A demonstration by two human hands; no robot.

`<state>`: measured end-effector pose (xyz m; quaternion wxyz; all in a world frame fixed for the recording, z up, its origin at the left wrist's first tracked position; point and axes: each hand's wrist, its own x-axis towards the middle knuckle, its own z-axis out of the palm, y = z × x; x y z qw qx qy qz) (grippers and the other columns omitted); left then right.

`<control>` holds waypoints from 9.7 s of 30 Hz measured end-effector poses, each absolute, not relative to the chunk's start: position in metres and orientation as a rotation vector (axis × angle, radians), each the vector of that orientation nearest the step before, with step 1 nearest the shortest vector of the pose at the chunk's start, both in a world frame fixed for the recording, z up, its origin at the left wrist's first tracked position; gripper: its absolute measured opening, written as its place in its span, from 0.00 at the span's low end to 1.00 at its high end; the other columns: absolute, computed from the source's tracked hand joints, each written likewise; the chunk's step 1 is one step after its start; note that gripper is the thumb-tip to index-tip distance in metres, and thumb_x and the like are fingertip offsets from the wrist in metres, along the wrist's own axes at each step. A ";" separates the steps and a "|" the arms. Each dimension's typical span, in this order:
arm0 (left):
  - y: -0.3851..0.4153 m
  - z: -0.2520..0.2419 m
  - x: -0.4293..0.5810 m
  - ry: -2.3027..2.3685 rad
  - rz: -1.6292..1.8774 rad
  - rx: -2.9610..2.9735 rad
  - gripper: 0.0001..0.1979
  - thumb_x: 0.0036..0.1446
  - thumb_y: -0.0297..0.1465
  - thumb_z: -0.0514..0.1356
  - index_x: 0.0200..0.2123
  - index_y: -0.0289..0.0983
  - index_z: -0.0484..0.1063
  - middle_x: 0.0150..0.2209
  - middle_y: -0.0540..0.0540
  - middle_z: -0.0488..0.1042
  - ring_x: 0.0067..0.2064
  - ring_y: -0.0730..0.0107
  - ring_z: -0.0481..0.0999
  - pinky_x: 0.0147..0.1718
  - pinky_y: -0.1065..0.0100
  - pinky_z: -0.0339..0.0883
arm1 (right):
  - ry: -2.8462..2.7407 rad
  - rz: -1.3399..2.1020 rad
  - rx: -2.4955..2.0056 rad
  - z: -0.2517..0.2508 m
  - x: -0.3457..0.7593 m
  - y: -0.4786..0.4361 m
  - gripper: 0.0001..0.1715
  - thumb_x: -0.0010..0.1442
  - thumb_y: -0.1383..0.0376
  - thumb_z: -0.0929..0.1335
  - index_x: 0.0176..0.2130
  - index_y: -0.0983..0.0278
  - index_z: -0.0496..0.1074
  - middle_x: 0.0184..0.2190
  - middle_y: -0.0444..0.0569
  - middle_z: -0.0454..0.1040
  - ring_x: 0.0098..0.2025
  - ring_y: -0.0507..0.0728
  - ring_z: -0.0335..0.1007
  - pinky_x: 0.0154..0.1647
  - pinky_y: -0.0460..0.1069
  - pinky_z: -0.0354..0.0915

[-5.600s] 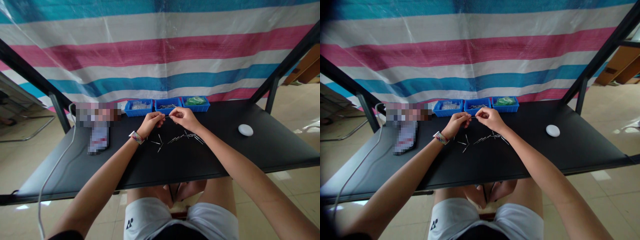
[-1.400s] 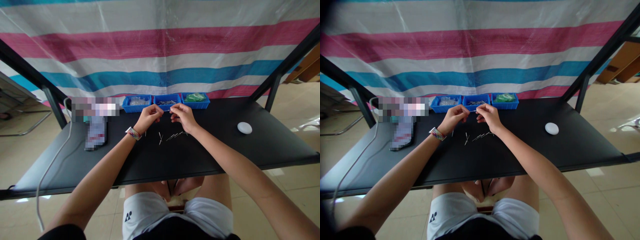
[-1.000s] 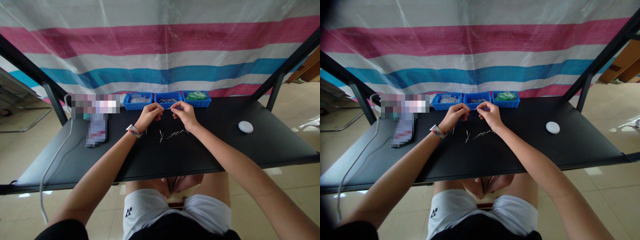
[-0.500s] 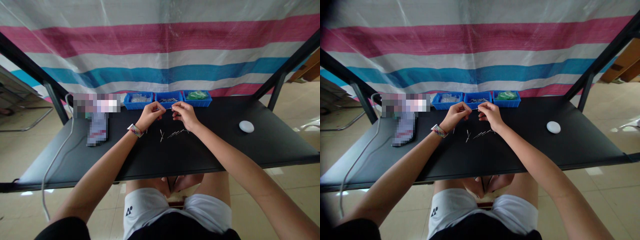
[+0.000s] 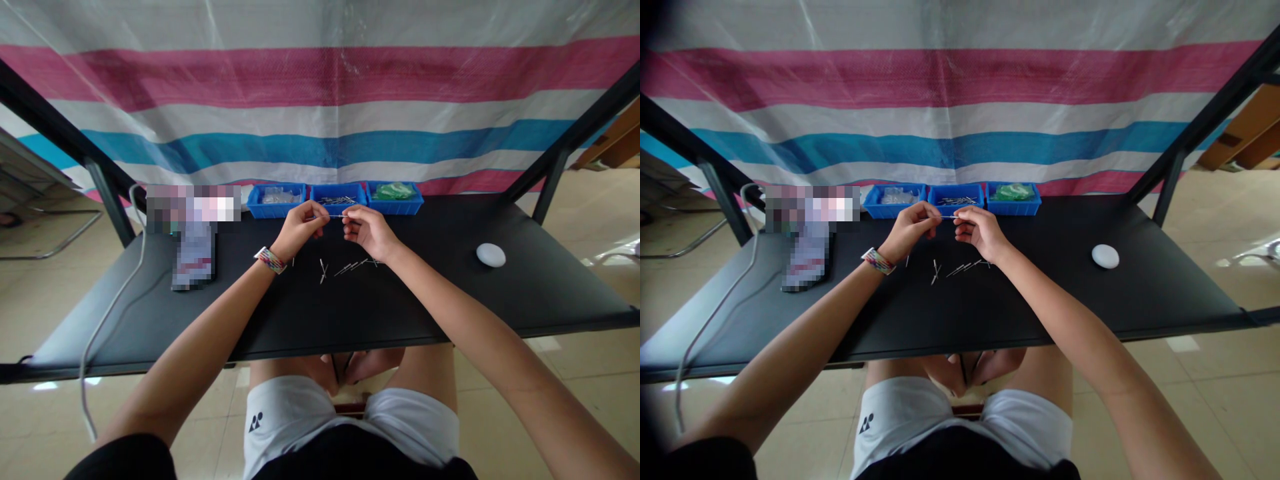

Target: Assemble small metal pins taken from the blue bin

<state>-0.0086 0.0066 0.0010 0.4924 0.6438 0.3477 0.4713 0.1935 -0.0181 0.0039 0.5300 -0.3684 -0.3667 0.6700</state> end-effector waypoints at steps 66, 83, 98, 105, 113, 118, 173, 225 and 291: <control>0.008 0.012 -0.018 0.912 1.093 1.726 0.13 0.58 0.40 0.67 0.30 0.36 0.78 0.25 0.47 0.75 0.25 0.71 0.73 0.25 0.72 0.67 | -1.487 0.783 -1.026 -0.016 0.191 -0.006 0.02 0.57 0.64 0.74 0.34 0.60 0.79 0.32 0.45 0.80 0.36 0.56 0.76 0.42 0.51 0.70; 0.008 0.006 -0.013 0.852 1.083 1.579 0.19 0.60 0.47 0.70 0.31 0.36 0.77 0.25 0.47 0.74 0.23 0.72 0.73 0.23 0.71 0.67 | -1.284 1.054 -0.923 -0.006 0.186 -0.014 0.10 0.53 0.60 0.77 0.33 0.60 0.76 0.29 0.42 0.76 0.30 0.51 0.72 0.30 0.47 0.71; 0.006 0.005 -0.010 0.817 1.181 1.682 0.15 0.57 0.41 0.73 0.37 0.36 0.77 0.24 0.52 0.72 0.23 0.75 0.71 0.23 0.73 0.64 | -1.132 1.275 -0.955 -0.004 0.187 -0.014 0.12 0.54 0.62 0.77 0.39 0.61 0.75 0.32 0.41 0.79 0.28 0.49 0.74 0.29 0.44 0.74; 0.008 0.003 -0.010 0.834 1.199 1.698 0.16 0.55 0.41 0.74 0.33 0.36 0.76 0.24 0.51 0.72 0.23 0.74 0.70 0.24 0.73 0.64 | -1.116 1.363 -0.903 -0.002 0.188 -0.015 0.08 0.58 0.60 0.74 0.38 0.61 0.76 0.33 0.43 0.79 0.28 0.51 0.75 0.27 0.45 0.75; 0.009 0.003 -0.011 0.848 1.161 1.704 0.15 0.53 0.39 0.74 0.35 0.36 0.75 0.23 0.52 0.71 0.23 0.74 0.71 0.25 0.72 0.64 | -1.147 1.261 -0.978 -0.010 0.187 -0.014 0.11 0.55 0.61 0.76 0.36 0.61 0.75 0.31 0.43 0.79 0.28 0.51 0.75 0.28 0.45 0.76; 0.008 0.006 -0.011 0.855 1.164 1.693 0.14 0.54 0.37 0.73 0.36 0.36 0.74 0.23 0.53 0.71 0.23 0.75 0.71 0.25 0.72 0.64 | -1.218 1.027 -0.993 -0.010 0.191 0.002 0.07 0.56 0.62 0.74 0.35 0.61 0.75 0.32 0.43 0.78 0.29 0.51 0.76 0.29 0.46 0.76; 0.009 0.004 -0.012 0.900 1.144 1.644 0.11 0.56 0.36 0.70 0.35 0.37 0.73 0.24 0.52 0.72 0.23 0.74 0.71 0.24 0.72 0.65 | -2.129 0.413 -1.069 -0.009 0.205 -0.009 0.09 0.61 0.71 0.71 0.41 0.63 0.83 0.34 0.46 0.74 0.33 0.54 0.68 0.40 0.50 0.64; 0.007 0.004 -0.009 0.891 1.078 1.685 0.16 0.53 0.39 0.74 0.37 0.35 0.77 0.28 0.50 0.73 0.26 0.75 0.72 0.25 0.73 0.65 | -1.224 1.226 -0.967 -0.013 0.197 -0.008 0.15 0.53 0.58 0.79 0.35 0.62 0.75 0.30 0.42 0.77 0.26 0.50 0.73 0.24 0.44 0.73; 0.008 0.006 -0.013 0.876 1.197 1.442 0.10 0.56 0.34 0.64 0.40 0.37 0.73 0.25 0.53 0.71 0.22 0.76 0.67 0.21 0.73 0.59 | -2.395 0.392 -0.753 -0.014 0.168 -0.048 0.11 0.66 0.70 0.73 0.46 0.58 0.86 0.51 0.52 0.84 0.60 0.64 0.73 0.64 0.61 0.67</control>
